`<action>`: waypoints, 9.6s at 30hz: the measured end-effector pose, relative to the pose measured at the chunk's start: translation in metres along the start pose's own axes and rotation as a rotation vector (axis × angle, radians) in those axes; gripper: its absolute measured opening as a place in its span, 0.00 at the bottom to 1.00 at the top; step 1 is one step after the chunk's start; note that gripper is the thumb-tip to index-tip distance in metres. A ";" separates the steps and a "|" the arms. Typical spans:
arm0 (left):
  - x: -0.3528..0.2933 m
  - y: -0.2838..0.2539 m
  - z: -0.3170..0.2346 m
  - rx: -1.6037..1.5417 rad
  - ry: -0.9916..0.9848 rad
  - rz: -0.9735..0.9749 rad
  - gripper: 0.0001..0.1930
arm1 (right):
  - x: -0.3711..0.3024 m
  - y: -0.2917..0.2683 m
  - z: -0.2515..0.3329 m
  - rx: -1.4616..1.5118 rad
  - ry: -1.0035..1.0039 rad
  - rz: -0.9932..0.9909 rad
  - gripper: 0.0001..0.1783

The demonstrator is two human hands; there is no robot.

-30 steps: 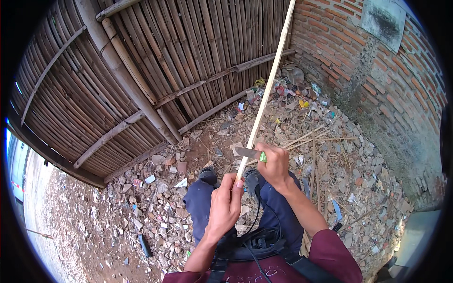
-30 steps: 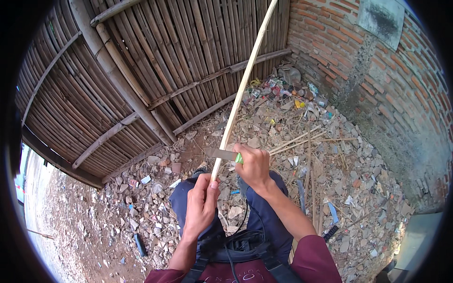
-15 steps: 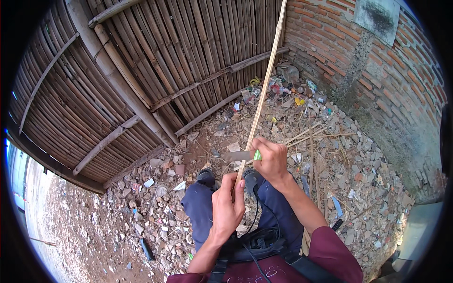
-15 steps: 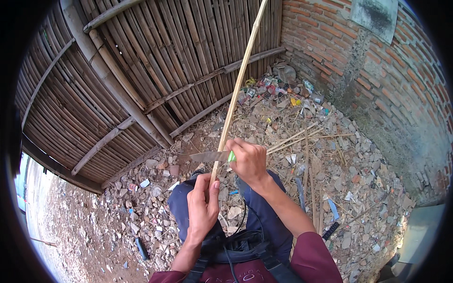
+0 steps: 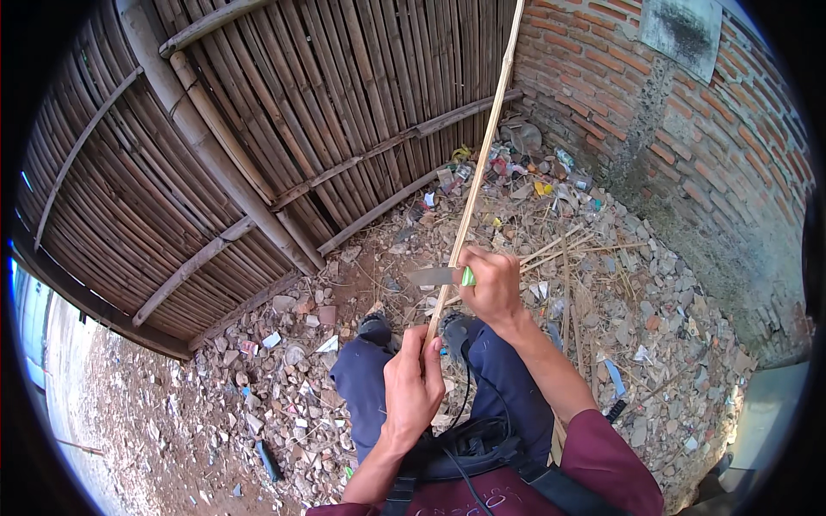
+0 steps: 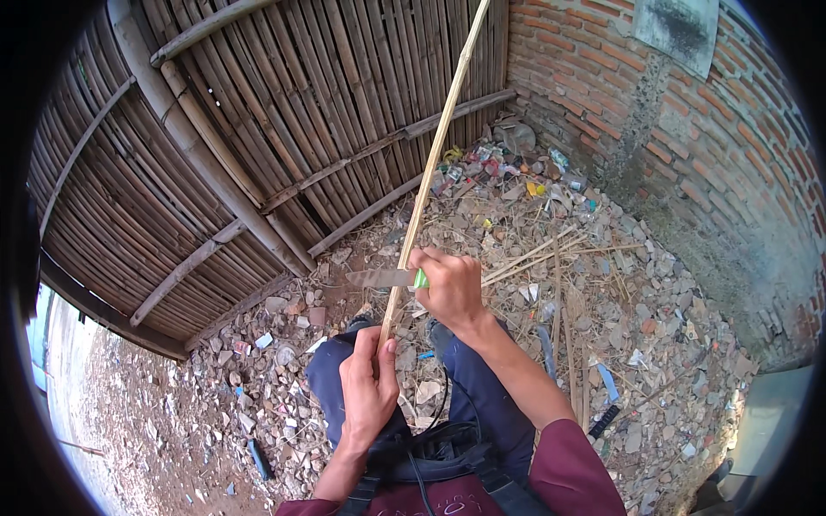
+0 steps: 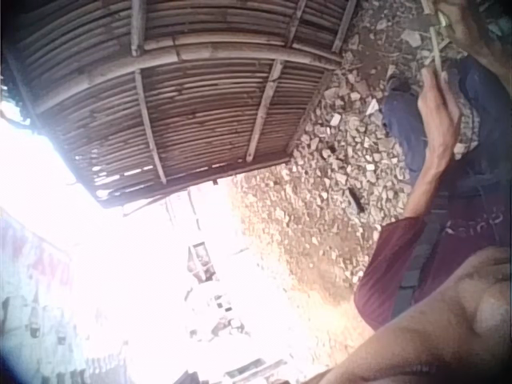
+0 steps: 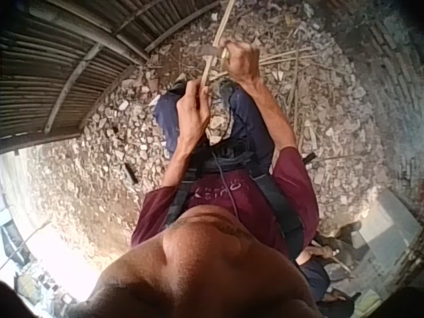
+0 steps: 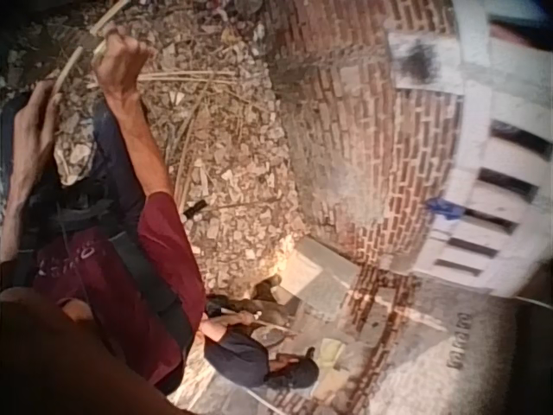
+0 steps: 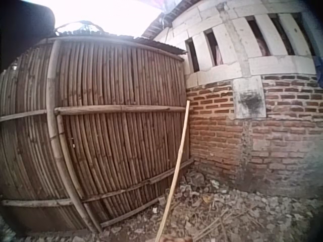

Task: The person shaves a thin wooden rod by hand using a small knife and a machete. The person uses a smaller knife to whittle one end of the rod and then uses a larger machete-like blade to scrape down the length of the wood while holding it vertically.

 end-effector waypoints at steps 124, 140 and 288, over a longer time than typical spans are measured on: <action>-0.037 -0.022 0.057 -0.979 -0.436 0.466 0.13 | 0.004 -0.003 -0.010 1.443 0.473 0.208 0.12; -0.035 -0.019 0.029 -0.229 -0.173 0.331 0.10 | 0.018 -0.014 -0.010 1.192 0.445 0.183 0.14; -0.017 -0.017 -0.006 -0.034 -0.116 0.207 0.07 | -0.020 0.002 0.034 0.107 -0.011 0.161 0.06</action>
Point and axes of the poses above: each hand's wrist, its own x-axis towards the middle knuckle, its own y-axis out of the palm, z = x × y, the point moved 3 cm from there along x, towards the middle knuckle, and after that the axes turned 12 degrees about z, right-handed, at the moved point
